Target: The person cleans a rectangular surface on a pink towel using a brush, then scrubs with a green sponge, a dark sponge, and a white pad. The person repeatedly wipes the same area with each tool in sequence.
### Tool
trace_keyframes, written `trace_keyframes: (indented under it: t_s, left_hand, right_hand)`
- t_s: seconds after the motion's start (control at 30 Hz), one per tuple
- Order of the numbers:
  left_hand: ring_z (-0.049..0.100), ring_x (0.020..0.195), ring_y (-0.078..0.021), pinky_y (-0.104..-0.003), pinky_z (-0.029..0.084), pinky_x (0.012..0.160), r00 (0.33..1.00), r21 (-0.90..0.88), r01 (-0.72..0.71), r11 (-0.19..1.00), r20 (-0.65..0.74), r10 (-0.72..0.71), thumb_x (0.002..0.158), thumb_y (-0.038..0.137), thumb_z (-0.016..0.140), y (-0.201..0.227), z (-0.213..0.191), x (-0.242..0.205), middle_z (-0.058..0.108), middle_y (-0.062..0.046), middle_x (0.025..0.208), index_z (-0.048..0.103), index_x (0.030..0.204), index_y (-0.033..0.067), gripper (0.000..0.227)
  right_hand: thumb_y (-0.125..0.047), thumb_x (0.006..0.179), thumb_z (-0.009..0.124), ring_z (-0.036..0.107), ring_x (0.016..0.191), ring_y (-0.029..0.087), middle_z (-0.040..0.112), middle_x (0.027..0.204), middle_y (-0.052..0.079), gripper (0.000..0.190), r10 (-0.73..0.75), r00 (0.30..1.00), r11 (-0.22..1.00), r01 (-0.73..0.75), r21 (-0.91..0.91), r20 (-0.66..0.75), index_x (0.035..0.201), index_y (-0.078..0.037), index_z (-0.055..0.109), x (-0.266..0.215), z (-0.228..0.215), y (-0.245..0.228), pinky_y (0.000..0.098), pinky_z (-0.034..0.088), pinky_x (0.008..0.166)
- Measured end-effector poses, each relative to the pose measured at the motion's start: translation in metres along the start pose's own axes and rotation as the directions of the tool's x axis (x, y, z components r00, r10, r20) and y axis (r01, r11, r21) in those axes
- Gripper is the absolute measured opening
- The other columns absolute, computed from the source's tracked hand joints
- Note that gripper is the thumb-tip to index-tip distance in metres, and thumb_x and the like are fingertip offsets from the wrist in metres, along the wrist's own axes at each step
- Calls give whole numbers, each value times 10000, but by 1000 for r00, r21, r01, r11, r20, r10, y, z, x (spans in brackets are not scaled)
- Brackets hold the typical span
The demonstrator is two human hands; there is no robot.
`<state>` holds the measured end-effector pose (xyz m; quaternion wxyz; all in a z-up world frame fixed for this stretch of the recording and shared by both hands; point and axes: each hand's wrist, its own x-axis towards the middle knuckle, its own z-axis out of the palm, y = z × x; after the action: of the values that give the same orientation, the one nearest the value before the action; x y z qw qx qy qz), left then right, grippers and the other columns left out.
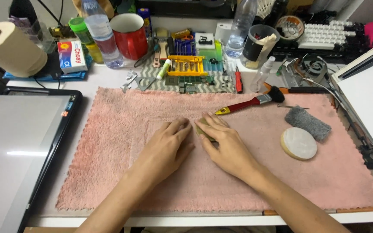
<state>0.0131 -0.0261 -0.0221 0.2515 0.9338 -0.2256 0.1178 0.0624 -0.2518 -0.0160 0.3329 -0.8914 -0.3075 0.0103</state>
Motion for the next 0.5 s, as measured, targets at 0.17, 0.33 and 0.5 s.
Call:
trace_keyframes:
  t_s: [0.17,0.33,0.5]
  left_hand:
    - [703,1301,-437,-493,633,1061,989,103,64,993,124,-76,1017,265,791,8,-10,6,658,-191,1523,741,1503,32,542]
    - [691,1326,-459,-507,610,1096,980,116,80,990,171,-99,1052,273,755,13,-14,8,641,-218,1550,712,1550,11,565]
    - [663,1388,-495,-550,614,1104,983,144,77,987,154,-99,1004,229,768,8,-3,10,658,-230,1514,725,1520,16,559]
  right_hand:
    - [-168,1107,637,550,1565,510,634,1630,329,450,-60,998,995,58,-83,-20,1515,-22,758,-33,-11,-27,586,391,1324]
    - [-243,1140,551,432,1652,455,506,1745,301,519,8,994,987,10,-162,107,1609,-63,680,-105,-8,-43,603,262,1386]
    - [-150,997,825,620,1497,533,725,1583,290,510,-235,971,971,236,33,-32,1491,-35,784,-127,-9,-23,634,487,1243]
